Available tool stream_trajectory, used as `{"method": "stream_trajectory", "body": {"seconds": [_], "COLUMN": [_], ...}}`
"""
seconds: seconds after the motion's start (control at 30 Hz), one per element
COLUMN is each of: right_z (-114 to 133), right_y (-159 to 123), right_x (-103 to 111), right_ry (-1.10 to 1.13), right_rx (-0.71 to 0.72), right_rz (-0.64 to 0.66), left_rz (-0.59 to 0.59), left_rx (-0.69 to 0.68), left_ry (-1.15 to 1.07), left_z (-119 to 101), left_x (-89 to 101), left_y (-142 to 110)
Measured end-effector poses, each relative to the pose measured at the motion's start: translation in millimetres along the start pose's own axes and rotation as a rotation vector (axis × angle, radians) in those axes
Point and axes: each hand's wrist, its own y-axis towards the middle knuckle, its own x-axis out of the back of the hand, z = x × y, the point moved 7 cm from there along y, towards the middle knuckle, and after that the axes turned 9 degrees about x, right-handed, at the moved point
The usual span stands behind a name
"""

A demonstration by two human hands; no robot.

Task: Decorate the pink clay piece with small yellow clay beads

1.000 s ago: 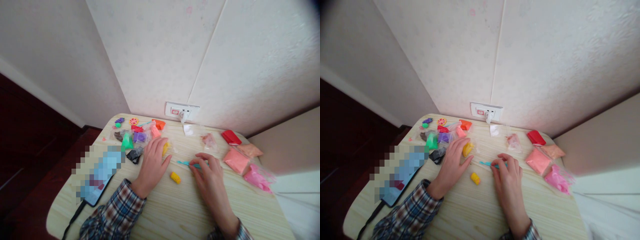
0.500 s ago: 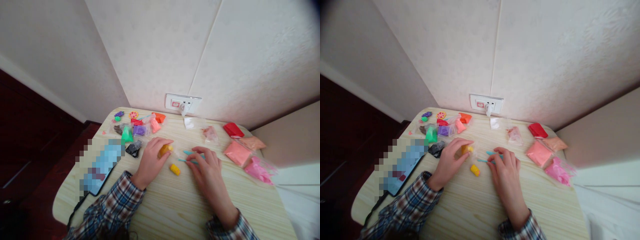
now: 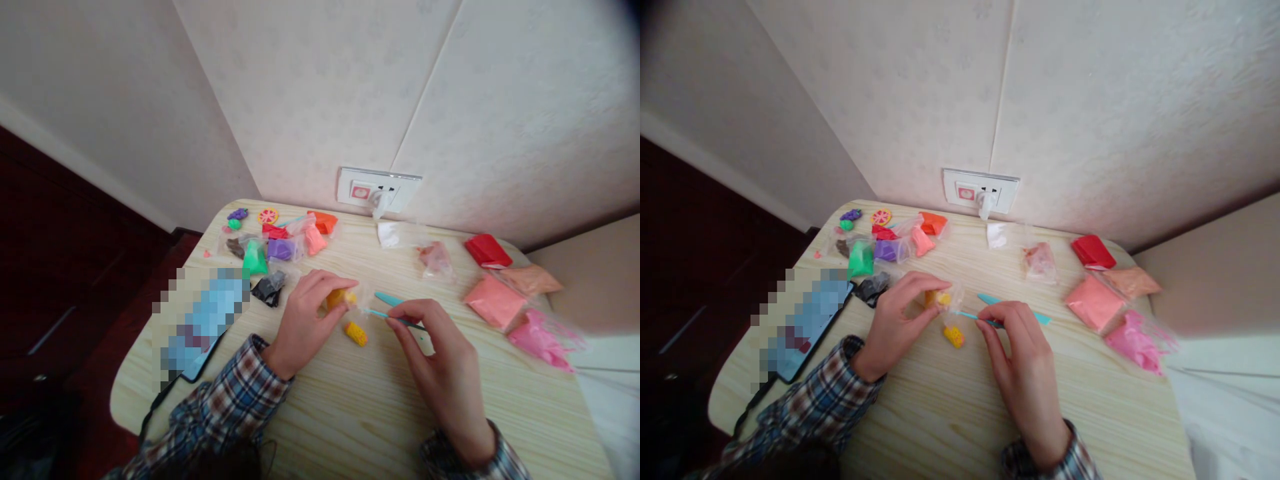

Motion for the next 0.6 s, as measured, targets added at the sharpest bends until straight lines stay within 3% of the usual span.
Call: {"method": "stream_trajectory", "body": {"seconds": [0.6], "right_z": [5.9], "right_y": [0.7], "right_x": [1.5], "right_ry": [-0.073], "right_rx": [0.034], "right_rz": [-0.014], "left_rz": [0.039], "left_rx": [-0.142], "left_ry": [0.100], "left_z": [-9.1], "left_x": [-6.9], "left_y": [-6.7]}}
